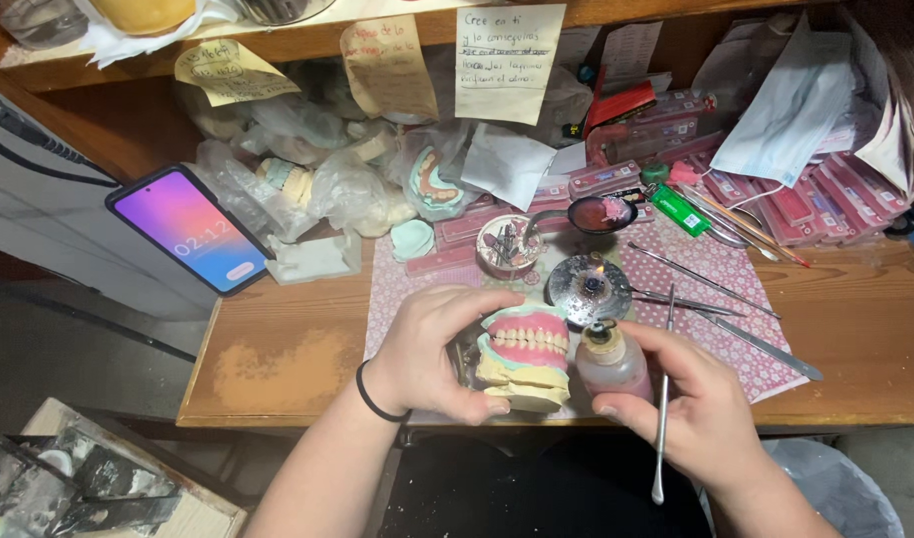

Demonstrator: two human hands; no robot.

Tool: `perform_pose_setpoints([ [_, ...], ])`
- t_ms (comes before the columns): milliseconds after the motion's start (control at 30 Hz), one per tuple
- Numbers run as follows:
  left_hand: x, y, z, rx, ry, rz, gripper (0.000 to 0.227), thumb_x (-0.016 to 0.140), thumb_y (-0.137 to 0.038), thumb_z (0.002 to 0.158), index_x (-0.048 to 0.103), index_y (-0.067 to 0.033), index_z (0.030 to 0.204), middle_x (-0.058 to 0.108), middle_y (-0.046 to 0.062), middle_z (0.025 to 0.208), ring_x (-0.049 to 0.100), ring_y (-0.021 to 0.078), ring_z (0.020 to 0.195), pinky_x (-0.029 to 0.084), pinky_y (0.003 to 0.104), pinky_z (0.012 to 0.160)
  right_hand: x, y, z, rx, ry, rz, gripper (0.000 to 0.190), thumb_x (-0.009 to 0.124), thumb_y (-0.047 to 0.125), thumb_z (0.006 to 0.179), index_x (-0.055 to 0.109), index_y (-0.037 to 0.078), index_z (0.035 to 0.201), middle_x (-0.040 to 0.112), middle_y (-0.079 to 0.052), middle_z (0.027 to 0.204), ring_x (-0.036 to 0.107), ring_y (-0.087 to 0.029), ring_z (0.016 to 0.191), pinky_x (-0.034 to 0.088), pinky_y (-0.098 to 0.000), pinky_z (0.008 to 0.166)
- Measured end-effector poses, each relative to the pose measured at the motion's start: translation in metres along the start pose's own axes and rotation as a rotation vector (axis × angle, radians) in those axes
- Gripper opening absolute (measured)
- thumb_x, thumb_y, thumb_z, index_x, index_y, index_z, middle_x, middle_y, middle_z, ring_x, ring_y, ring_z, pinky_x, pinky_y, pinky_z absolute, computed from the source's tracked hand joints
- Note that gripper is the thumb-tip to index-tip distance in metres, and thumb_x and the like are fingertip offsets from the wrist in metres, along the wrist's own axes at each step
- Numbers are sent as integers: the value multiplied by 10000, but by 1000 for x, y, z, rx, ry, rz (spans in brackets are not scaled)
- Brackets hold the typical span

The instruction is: The person assembles a dental model by joining the upper and lower halves. They then use a metal tool to adjust and smooth the pink material on the model, occasionally applying liquid from a bottle.

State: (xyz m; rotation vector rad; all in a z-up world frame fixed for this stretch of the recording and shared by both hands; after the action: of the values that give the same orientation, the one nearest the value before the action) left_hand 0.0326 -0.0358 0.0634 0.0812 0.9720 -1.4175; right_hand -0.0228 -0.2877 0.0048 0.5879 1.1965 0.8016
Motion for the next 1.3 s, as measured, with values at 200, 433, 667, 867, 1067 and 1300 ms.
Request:
perform_pose_setpoints([
  [200,-1,1,0,-39,14,-60,806,670,-667,730,632,-104,1306,766,93,1113,750,281,891,539,382,817,1,11,-3,-93,25,20,708,934,398,629,725,170,1266,824,21,1141,768,-103,958,536,-267,886],
  [433,1,7,-4,-116,19,-245,825,676,-644,732,613,-89,1339,739,72,1230,760,227,1046,573,340,896,3,3,-6,-31,-9,59,673,935,335,645,722,154,1258,807,24,1140,743,-109,994,516,-272,910],
  [667,5,7,-2,-177,5,-531,809,733,-622,802,561,-34,1331,694,96,1190,709,211,1049,567,323,897,5,20,-5,-131,-5,83,694,931,411,644,726,170,1262,813,2,1165,778,-145,1016,547,-295,910],
  [867,7,11,-5,-197,10,-661,809,754,-626,837,518,-39,1343,673,97,1217,699,211,1080,565,324,912,4,16,-5,-81,-37,99,673,935,357,644,730,171,1257,811,2,1142,770,-133,996,541,-279,900],
  [1067,11,17,-10,-221,12,-755,840,760,-645,850,487,-43,1368,671,103,1239,690,213,1100,543,323,930,8,20,-7,-171,-54,64,672,920,405,672,712,158,1261,802,-6,1165,776,-142,981,545,-286,881],
  [1300,9,20,-10,-235,-6,-722,865,731,-692,850,490,-36,1358,686,96,1210,699,204,1076,535,314,926,8,14,-7,-118,-56,73,665,929,407,657,724,185,1250,810,20,1105,769,-128,948,538,-278,865],
])
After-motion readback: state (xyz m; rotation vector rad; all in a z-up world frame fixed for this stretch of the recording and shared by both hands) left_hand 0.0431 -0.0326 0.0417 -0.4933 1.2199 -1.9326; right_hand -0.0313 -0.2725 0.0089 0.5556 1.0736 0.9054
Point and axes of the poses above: each hand's wrist, its own z-axis towards the middle knuckle, its own x-axis out of the palm, y = z × x, the point moved 7 cm from there along z, towards the middle knuckle
